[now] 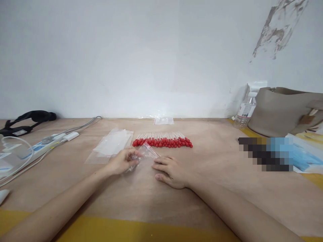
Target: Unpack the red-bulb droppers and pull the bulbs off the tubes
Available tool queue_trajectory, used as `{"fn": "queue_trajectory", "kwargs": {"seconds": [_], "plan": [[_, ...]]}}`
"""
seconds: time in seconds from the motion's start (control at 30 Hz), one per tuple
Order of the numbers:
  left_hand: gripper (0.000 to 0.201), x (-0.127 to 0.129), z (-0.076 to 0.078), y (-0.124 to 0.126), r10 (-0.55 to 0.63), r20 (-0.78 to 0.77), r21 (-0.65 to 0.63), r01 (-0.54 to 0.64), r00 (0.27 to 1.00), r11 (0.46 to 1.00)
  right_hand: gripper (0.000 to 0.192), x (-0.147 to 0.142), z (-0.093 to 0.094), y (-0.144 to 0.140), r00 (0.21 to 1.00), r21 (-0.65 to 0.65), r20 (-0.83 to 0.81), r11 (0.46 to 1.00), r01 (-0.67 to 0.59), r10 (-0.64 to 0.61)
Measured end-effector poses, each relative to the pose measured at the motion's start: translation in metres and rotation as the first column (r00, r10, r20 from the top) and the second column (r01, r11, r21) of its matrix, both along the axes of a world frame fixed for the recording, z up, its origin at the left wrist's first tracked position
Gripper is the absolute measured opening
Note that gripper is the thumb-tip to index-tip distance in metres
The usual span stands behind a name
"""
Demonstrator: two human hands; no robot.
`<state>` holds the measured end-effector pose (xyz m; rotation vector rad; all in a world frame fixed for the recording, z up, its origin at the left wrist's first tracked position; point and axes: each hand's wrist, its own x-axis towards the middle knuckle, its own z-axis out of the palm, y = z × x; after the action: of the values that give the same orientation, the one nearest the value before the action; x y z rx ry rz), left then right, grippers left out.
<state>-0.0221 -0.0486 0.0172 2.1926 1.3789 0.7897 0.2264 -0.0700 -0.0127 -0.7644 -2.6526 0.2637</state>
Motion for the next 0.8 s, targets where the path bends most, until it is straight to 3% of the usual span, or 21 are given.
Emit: {"fn": "queue_trajectory", "kwargs": {"seconds": [0.1, 0.2, 0.3, 0.37, 0.43, 0.53, 0.63, 0.73, 0.8], "plan": [[0.027, -0.031, 0.010, 0.020, 0.181, 0.066, 0.131, -0.188, 0.981, 0.973, 0.044, 0.007, -0.004, 0.004, 0.995, -0.031, -0.017, 0.995, 0.094, -0.094], [0.036, -0.074, 0.016, 0.041, 0.460, 0.072, 0.128, -0.465, 0.885, 0.876, 0.043, 0.010, -0.004, 0.005, 0.993, -0.046, -0.020, 0.993, 0.111, -0.112], [0.036, -0.105, 0.012, 0.053, 0.619, -0.148, 0.158, -0.599, 0.772, 0.785, 0.043, 0.008, -0.003, 0.004, 0.993, -0.052, -0.024, 0.992, 0.111, -0.112], [0.032, -0.110, 0.007, 0.054, 0.662, -0.222, 0.218, -0.625, 0.716, 0.750, 0.043, 0.007, -0.002, 0.004, 0.993, -0.055, -0.027, 0.992, 0.110, -0.111], [0.030, -0.103, 0.003, 0.051, 0.678, -0.253, 0.294, -0.613, 0.690, 0.734, 0.043, 0.007, -0.002, 0.004, 0.993, -0.057, -0.023, 0.992, 0.113, -0.114], [0.039, -0.084, -0.003, 0.048, 0.627, -0.382, 0.329, -0.534, 0.679, 0.779, 0.043, 0.008, -0.002, 0.004, 0.993, -0.055, -0.017, 0.992, 0.114, -0.115], [0.053, -0.075, -0.011, 0.052, 0.518, -0.528, 0.192, -0.499, 0.673, 0.845, 0.043, 0.008, -0.001, 0.004, 0.994, -0.062, -0.013, 0.992, 0.112, -0.113], [0.061, -0.082, -0.018, 0.062, 0.440, -0.600, 0.083, -0.496, 0.668, 0.865, 0.043, 0.008, 0.000, 0.003, 0.993, -0.076, -0.013, 0.990, 0.117, -0.118], [0.061, -0.089, -0.020, 0.068, 0.425, -0.611, 0.081, -0.481, 0.668, 0.873, 0.043, 0.007, 0.001, 0.003, 0.993, -0.081, -0.020, 0.990, 0.115, -0.117]]}}
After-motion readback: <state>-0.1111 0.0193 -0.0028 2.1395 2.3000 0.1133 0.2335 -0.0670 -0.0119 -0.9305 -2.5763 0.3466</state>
